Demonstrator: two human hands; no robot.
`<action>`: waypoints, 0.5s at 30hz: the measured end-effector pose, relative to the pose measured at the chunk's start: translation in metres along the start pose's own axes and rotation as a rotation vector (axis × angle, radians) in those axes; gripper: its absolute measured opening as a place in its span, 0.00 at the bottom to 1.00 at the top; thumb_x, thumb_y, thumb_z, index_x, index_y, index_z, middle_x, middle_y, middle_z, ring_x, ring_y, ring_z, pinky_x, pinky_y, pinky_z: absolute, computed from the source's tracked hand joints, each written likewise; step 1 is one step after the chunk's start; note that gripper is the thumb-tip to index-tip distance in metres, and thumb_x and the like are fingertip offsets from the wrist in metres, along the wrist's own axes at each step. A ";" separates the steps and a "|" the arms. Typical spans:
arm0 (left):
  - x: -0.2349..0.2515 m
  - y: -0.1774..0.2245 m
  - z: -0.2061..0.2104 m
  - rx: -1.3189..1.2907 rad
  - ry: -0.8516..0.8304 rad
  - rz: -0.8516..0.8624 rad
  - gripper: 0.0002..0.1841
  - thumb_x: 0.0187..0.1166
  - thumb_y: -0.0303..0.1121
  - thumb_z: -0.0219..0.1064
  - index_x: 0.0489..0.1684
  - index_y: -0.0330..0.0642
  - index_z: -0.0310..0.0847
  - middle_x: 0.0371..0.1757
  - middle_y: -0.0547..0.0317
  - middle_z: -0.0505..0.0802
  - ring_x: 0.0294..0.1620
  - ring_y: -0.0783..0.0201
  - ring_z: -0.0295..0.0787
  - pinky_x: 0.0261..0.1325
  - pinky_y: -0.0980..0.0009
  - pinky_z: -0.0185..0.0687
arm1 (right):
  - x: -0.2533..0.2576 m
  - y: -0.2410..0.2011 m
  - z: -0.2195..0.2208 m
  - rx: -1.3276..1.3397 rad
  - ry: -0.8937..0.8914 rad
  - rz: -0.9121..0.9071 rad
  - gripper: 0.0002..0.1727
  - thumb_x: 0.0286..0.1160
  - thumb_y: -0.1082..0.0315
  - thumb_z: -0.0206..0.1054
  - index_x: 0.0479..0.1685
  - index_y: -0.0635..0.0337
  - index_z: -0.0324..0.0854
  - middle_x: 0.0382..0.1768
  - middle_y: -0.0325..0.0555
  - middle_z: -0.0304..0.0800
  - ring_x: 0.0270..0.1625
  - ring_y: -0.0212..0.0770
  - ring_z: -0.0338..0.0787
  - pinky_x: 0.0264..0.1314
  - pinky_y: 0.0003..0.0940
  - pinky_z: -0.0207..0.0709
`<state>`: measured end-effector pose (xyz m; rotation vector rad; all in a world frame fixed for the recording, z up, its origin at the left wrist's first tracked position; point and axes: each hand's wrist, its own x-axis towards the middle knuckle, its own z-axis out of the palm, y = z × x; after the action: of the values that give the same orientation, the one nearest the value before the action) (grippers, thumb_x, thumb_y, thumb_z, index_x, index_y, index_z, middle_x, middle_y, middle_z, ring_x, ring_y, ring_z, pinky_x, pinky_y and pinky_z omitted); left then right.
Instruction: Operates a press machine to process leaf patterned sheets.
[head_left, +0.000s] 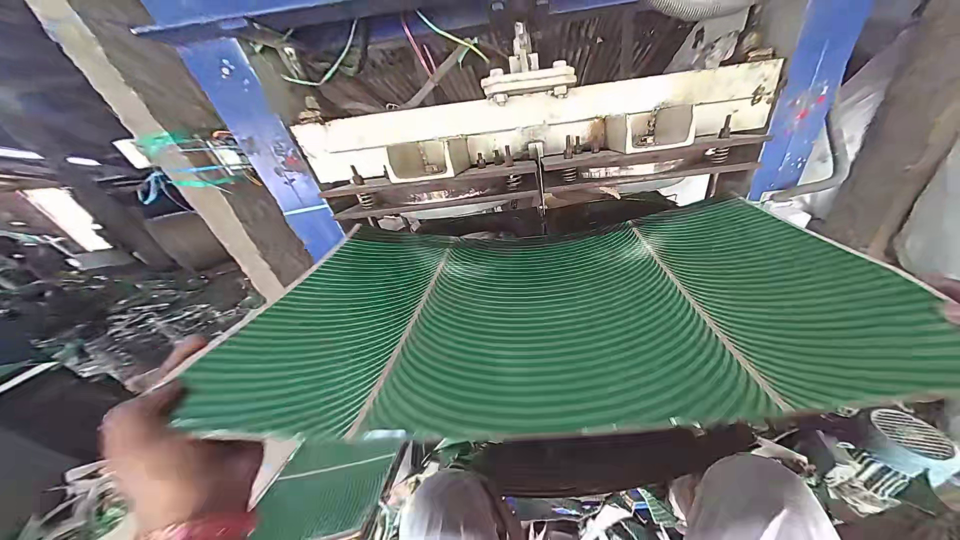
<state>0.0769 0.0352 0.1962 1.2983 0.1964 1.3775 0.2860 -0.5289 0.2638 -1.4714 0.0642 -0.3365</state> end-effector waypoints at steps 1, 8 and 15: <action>0.009 -0.008 0.020 0.030 0.053 -0.038 0.22 0.91 0.37 0.42 0.79 0.43 0.70 0.65 0.63 0.89 0.64 0.67 0.87 0.66 0.62 0.85 | 0.043 0.025 -0.025 0.115 -0.307 -0.091 0.18 0.86 0.76 0.44 0.59 0.59 0.79 0.31 0.34 0.89 0.22 0.18 0.84 0.20 0.12 0.77; 0.083 -0.059 0.096 0.304 0.027 -0.149 0.21 0.89 0.33 0.62 0.76 0.32 0.70 0.54 0.49 0.88 0.38 0.70 0.90 0.45 0.72 0.90 | 0.137 0.049 0.049 0.300 -0.193 -0.141 0.11 0.87 0.74 0.58 0.62 0.59 0.76 0.37 0.40 0.93 0.31 0.35 0.96 0.37 0.30 0.93; 0.120 -0.097 0.103 0.955 -0.085 -0.057 0.29 0.85 0.52 0.65 0.75 0.40 0.81 0.69 0.27 0.86 0.72 0.29 0.80 0.77 0.30 0.63 | 0.194 0.094 0.101 -0.276 0.009 -0.418 0.24 0.90 0.57 0.60 0.74 0.66 0.78 0.62 0.66 0.88 0.61 0.55 0.88 0.68 0.57 0.75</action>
<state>0.2467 0.1022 0.2286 2.0951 0.9029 1.1949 0.5126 -0.4761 0.2133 -1.7555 -0.1997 -0.6946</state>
